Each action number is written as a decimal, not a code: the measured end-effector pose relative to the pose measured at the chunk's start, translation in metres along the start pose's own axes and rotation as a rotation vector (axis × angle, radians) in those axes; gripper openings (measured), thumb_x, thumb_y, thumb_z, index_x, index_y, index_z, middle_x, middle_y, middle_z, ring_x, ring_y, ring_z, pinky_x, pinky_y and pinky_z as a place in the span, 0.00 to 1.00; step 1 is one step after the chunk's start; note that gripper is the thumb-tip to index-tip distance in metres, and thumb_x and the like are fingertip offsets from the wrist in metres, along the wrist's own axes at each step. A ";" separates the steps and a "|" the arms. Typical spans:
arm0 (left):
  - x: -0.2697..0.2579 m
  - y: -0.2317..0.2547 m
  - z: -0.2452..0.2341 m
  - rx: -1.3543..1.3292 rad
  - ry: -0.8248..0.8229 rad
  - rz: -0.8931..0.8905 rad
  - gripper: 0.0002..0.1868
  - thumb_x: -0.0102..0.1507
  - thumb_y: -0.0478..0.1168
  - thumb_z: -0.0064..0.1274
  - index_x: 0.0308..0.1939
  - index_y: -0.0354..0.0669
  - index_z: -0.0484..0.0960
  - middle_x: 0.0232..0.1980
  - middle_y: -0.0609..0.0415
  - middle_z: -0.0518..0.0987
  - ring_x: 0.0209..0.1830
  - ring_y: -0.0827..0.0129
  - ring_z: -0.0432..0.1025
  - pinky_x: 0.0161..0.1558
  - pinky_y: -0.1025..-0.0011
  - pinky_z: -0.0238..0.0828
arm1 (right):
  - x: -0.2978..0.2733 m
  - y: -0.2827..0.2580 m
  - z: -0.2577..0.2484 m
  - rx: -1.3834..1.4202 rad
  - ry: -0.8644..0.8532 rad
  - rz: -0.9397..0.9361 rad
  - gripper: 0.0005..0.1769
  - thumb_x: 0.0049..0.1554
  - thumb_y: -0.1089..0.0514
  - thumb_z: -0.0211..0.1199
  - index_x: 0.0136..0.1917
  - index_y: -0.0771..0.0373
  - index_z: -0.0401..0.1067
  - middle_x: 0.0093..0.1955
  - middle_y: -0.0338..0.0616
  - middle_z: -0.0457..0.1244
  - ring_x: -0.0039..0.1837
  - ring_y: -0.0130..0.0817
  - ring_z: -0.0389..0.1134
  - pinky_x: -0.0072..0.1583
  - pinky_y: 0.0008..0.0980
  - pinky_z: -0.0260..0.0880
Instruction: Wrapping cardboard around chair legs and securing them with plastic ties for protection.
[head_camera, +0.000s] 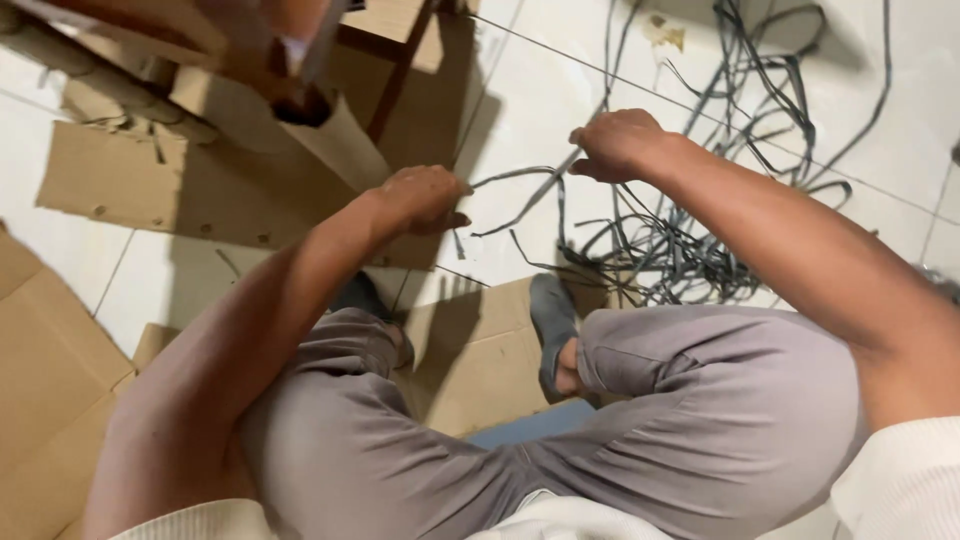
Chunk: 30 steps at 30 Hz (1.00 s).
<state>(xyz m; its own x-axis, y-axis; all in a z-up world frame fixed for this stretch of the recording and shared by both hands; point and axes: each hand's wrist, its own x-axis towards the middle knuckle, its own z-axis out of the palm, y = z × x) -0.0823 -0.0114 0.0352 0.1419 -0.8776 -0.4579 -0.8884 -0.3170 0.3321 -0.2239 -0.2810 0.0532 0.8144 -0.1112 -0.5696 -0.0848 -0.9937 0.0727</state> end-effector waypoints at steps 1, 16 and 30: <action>0.008 0.001 0.007 -0.002 -0.012 0.016 0.22 0.65 0.53 0.59 0.57 0.43 0.82 0.52 0.41 0.82 0.55 0.44 0.76 0.55 0.50 0.72 | -0.004 0.008 0.008 0.010 -0.013 0.011 0.25 0.62 0.38 0.61 0.64 0.55 0.74 0.53 0.48 0.71 0.59 0.50 0.71 0.56 0.49 0.73; 0.100 0.053 0.028 0.080 -0.211 0.292 0.24 0.65 0.53 0.56 0.59 0.45 0.80 0.54 0.45 0.82 0.59 0.47 0.74 0.56 0.50 0.71 | -0.059 0.135 0.137 0.242 -0.324 0.363 0.29 0.65 0.33 0.54 0.64 0.55 0.78 0.61 0.45 0.72 0.65 0.48 0.71 0.63 0.50 0.72; 0.123 0.056 0.046 0.003 -0.276 0.239 0.27 0.65 0.50 0.55 0.65 0.45 0.75 0.65 0.46 0.76 0.64 0.50 0.70 0.60 0.54 0.69 | -0.138 0.237 0.366 0.676 -0.064 0.952 0.41 0.63 0.27 0.54 0.62 0.67 0.76 0.61 0.64 0.68 0.64 0.62 0.68 0.64 0.52 0.67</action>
<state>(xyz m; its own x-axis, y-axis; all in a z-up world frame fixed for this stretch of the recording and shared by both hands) -0.1346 -0.1207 -0.0409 -0.1930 -0.7966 -0.5729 -0.8836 -0.1128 0.4545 -0.5666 -0.5049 -0.1503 0.2286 -0.7952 -0.5615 -0.9492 -0.3101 0.0528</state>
